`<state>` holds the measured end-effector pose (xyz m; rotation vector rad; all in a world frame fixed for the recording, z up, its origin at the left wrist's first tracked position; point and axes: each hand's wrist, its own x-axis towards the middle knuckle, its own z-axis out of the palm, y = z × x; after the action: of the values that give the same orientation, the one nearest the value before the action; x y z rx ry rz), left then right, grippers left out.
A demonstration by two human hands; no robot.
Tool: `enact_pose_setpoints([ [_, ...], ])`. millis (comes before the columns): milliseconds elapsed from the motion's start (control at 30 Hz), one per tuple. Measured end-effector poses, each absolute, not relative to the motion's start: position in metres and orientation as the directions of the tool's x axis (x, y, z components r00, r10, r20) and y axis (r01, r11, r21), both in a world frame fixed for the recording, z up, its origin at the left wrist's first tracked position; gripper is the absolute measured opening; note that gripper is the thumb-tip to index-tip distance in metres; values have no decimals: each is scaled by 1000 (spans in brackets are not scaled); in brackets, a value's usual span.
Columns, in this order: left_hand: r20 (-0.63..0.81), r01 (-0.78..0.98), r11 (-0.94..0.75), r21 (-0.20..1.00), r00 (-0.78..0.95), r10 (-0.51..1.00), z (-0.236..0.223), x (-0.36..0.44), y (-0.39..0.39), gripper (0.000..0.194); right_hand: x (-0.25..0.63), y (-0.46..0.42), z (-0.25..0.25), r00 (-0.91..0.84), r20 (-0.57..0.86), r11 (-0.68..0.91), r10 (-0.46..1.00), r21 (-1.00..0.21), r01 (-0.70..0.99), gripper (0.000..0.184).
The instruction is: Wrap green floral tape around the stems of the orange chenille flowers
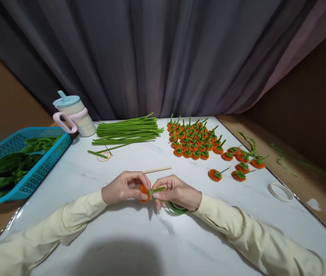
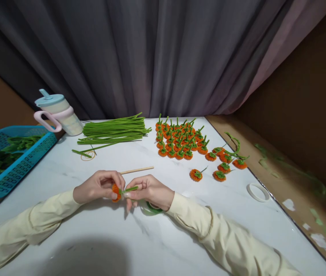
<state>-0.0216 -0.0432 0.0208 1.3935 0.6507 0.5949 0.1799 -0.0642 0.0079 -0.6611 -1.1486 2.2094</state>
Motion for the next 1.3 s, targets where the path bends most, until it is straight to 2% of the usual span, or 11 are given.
enact_pose_setpoints([
  [233,-56,-1,76,997,669,742,21,-23,-43,20,181,-62,8,-724,-153,-491,673,-824,-282,28],
  [533,-110,31,121,992,664,740,22,-22,-43,23,182,-64,18,-660,-155,-321,735,-937,-136,28],
  [633,-157,53,160,986,637,755,21,-21,-42,26,182,-67,20,-604,-95,-154,791,-987,-47,25],
  [733,-220,33,256,966,623,751,18,-21,-41,31,182,-70,20,-551,48,150,833,-979,141,15],
  [833,-278,-3,359,933,625,730,16,-21,-40,34,182,-72,17,-524,210,402,825,-871,284,6],
  [1033,-326,-89,503,860,663,674,13,-20,-39,34,184,-73,8,-539,420,637,730,-704,314,10],
  [1133,-363,-136,602,787,688,629,8,-20,-39,29,185,-72,7,-586,533,783,611,-516,347,9],
  [1300,-426,-172,720,673,706,567,1,-20,-39,27,186,-70,6,-675,639,910,368,-97,404,19],
])
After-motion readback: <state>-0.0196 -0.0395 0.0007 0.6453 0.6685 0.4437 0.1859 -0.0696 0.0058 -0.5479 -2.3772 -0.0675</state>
